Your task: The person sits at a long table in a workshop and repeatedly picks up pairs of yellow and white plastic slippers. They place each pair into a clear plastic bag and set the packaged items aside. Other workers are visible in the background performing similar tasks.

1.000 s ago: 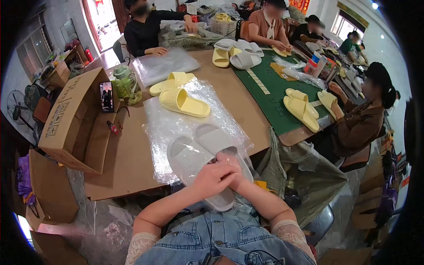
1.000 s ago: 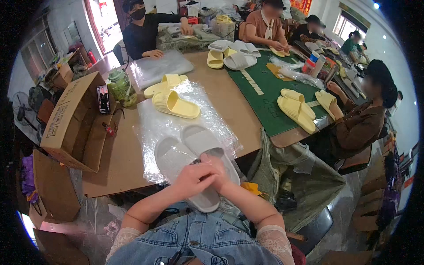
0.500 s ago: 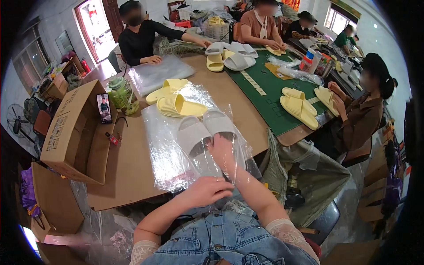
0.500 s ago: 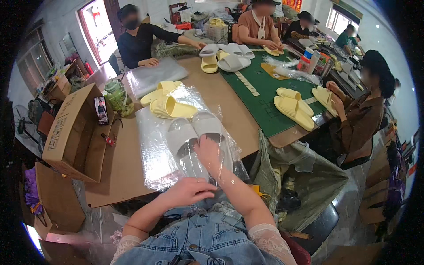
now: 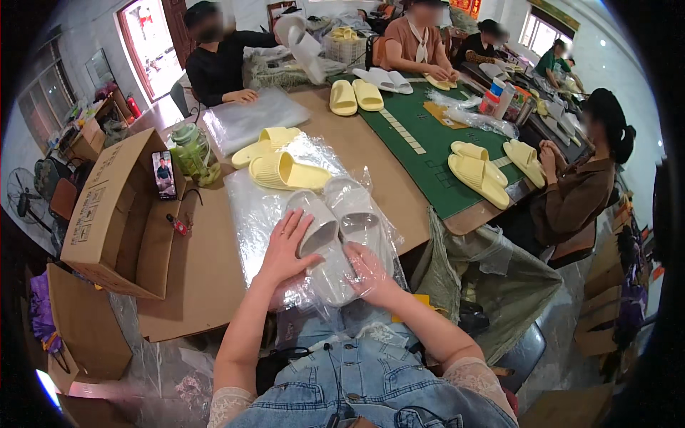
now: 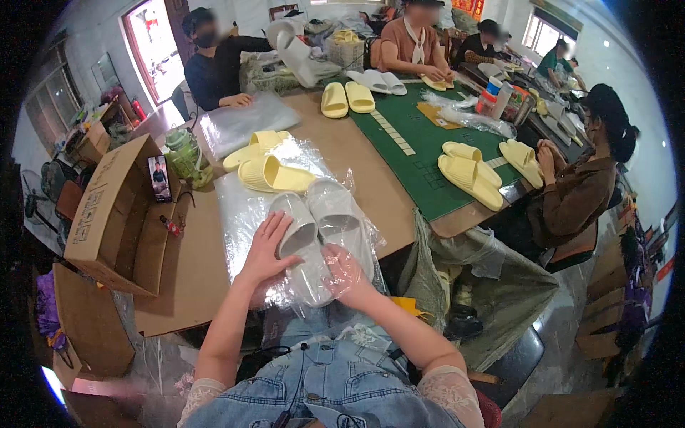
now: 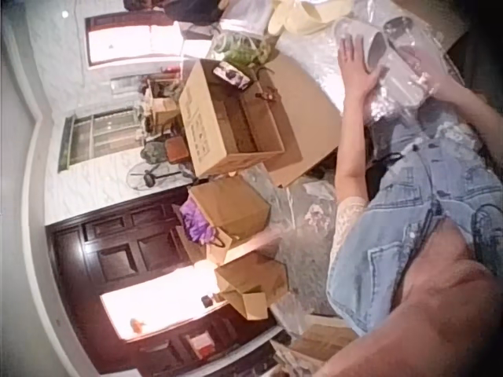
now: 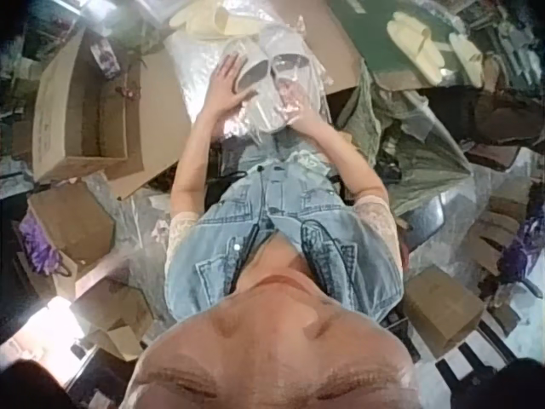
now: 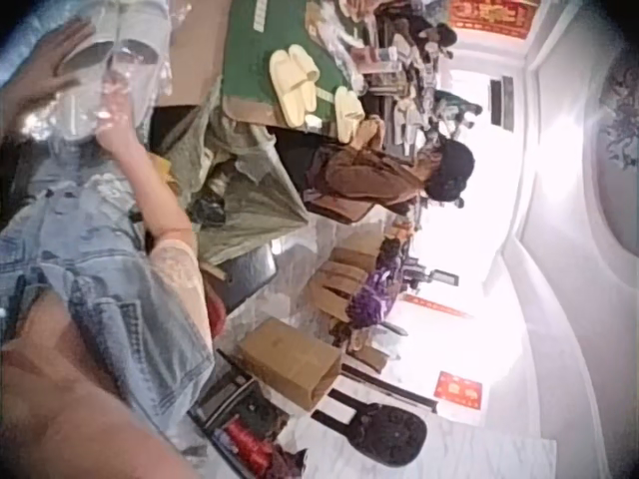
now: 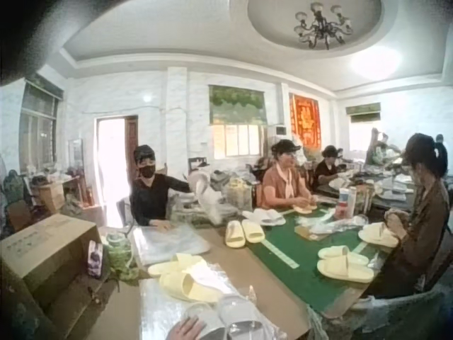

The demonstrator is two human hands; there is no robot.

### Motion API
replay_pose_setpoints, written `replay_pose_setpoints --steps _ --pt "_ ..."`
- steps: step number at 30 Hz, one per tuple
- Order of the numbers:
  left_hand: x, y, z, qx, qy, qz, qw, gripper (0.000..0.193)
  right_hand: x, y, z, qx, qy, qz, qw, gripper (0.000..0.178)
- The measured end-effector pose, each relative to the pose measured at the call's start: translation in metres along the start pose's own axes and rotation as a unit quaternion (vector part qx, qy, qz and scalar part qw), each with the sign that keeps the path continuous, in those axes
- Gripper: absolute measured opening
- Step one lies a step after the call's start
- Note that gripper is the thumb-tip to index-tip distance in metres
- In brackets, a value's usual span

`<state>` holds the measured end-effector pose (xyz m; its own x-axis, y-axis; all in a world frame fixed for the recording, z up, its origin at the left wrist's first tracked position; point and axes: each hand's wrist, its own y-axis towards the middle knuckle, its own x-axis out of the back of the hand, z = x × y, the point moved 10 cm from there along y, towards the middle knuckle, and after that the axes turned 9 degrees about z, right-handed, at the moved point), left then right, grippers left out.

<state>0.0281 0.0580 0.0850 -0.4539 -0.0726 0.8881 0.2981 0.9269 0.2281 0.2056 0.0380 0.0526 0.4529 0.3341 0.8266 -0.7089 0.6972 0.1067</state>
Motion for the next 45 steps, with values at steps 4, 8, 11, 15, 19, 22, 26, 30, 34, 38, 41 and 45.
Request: replay_pose_setpoints --steps 4,8,11,15,19,22,26,30,34,38,41,45 --pt "-0.005 -0.006 0.008 0.004 -0.029 -0.027 0.999 0.092 0.018 -0.054 0.043 0.109 0.02 0.071 0.991 0.058" --pt "0.001 -0.013 0.01 -0.003 -0.057 -0.056 0.997 0.082 0.063 -0.068 0.08 -0.038 0.301 0.282 0.91 0.03" --pt "-0.001 -0.017 0.021 -0.005 -0.085 -0.078 0.993 0.076 0.121 -0.04 0.063 -0.079 0.225 -0.003 0.971 0.016" --pt "-0.001 -0.018 0.028 0.001 -0.1 -0.091 0.991 0.069 0.11 0.016 0.019 -0.105 0.033 -0.095 0.989 0.033" --pt "0.004 -0.016 0.022 -0.004 -0.094 -0.099 0.991 0.064 0.072 0.051 -0.011 -0.174 -0.091 -0.073 0.978 0.056" --pt "0.005 -0.017 0.021 -0.012 -0.097 -0.104 0.99 0.061 0.047 0.068 -0.016 -0.207 -0.136 -0.023 0.969 0.064" --pt "0.004 -0.016 0.019 -0.01 -0.076 -0.111 0.991 0.06 0.03 0.072 -0.026 -0.196 -0.125 -0.097 0.968 0.052" --pt "0.002 -0.016 0.022 -0.002 -0.057 -0.105 0.993 0.06 0.026 0.074 -0.021 -0.169 -0.114 -0.112 0.973 0.039" --pt "0.001 -0.015 0.019 0.007 -0.051 -0.101 0.993 0.061 0.023 0.075 -0.02 -0.157 -0.096 -0.129 0.974 0.03" --pt "0.003 -0.014 0.022 0.006 -0.051 -0.105 0.993 0.06 0.028 0.072 -0.017 -0.127 -0.05 -0.154 0.979 0.027" --pt "0.003 -0.014 0.02 0.007 -0.055 -0.103 0.993 0.059 0.026 0.071 -0.022 -0.127 -0.044 -0.156 0.979 0.026" --pt "0.004 -0.014 0.022 0.003 -0.064 -0.109 0.992 0.057 0.023 0.072 -0.025 -0.126 -0.052 -0.164 0.977 0.027"
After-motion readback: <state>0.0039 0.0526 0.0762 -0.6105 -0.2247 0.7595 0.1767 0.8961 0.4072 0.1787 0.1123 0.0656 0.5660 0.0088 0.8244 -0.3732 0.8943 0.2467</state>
